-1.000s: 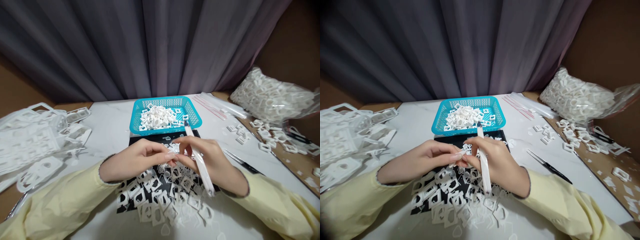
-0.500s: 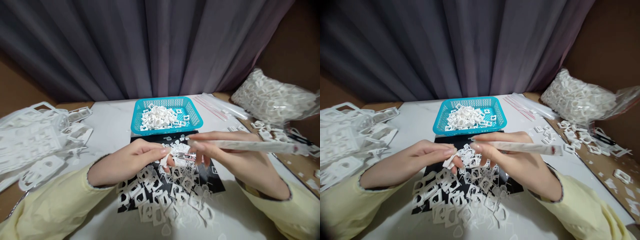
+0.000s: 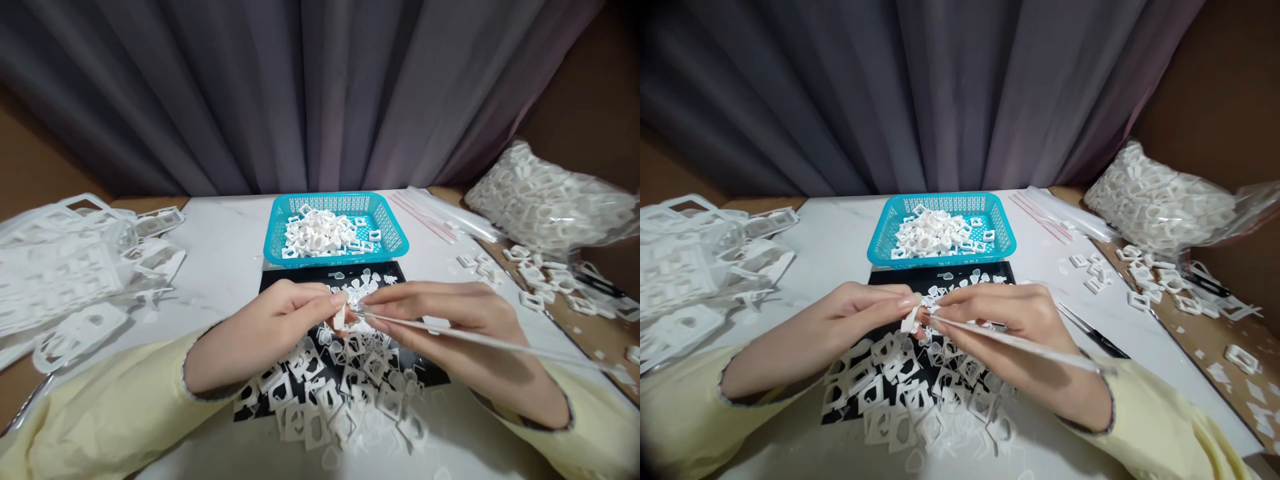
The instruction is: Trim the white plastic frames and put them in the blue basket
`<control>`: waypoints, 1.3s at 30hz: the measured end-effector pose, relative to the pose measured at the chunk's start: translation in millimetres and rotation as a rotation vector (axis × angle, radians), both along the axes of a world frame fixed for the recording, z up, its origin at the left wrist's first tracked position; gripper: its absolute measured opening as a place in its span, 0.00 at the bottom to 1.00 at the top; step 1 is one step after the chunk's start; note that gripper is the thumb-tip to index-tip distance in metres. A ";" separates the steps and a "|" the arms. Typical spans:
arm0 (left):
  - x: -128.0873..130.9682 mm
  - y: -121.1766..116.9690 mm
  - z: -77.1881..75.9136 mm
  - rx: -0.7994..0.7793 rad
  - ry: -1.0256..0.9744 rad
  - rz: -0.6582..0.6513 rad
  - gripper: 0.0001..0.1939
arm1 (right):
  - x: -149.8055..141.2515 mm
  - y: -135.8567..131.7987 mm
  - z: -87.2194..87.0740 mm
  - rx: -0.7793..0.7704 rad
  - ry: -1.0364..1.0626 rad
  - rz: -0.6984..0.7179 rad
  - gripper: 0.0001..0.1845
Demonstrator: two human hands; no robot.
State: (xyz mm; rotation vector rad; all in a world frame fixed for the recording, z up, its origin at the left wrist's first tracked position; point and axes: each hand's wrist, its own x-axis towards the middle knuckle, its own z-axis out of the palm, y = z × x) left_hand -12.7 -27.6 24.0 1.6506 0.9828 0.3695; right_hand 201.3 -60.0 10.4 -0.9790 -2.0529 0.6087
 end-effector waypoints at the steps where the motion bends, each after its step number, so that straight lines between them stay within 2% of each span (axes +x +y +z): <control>1: 0.0 -0.1 -0.6 -0.001 0.002 -0.005 0.19 | -0.9 -0.2 -1.7 0.027 -0.016 0.001 0.05; 4: -0.5 -0.5 -2.3 0.003 0.013 -0.023 0.19 | -4.7 -0.7 -4.6 0.064 -0.045 0.023 0.04; 8: 0.1 -0.8 -3.5 0.004 0.023 -0.017 0.21 | -9.7 -2.4 -3.6 0.003 -0.071 0.091 0.08; 12: 0.3 -1.7 -4.6 -0.017 0.004 -0.003 0.21 | -9.4 -5.4 -3.4 0.024 -0.125 0.085 0.07; 18: -1.1 -2.3 -8.8 -0.037 -0.044 0.016 0.19 | -6.8 -6.6 -9.6 0.185 -0.257 0.106 0.08; 24: 1.9 2.5 -12.6 -0.067 -0.063 0.010 0.20 | -17.0 -4.9 -14.2 0.433 -0.369 0.086 0.14; 28: 3.5 7.1 -16.3 -0.099 -0.085 0.017 0.19 | -22.2 -3.2 -16.8 0.502 -0.438 0.070 0.20; 35: 6.1 8.6 -20.1 -0.198 -0.155 0.050 0.18 | -24.6 1.5 -25.7 0.680 -0.449 0.047 0.15; 39: 5.7 10.9 -23.8 -0.219 -0.210 0.080 0.20 | -25.8 5.9 -33.2 0.716 -0.451 0.054 0.14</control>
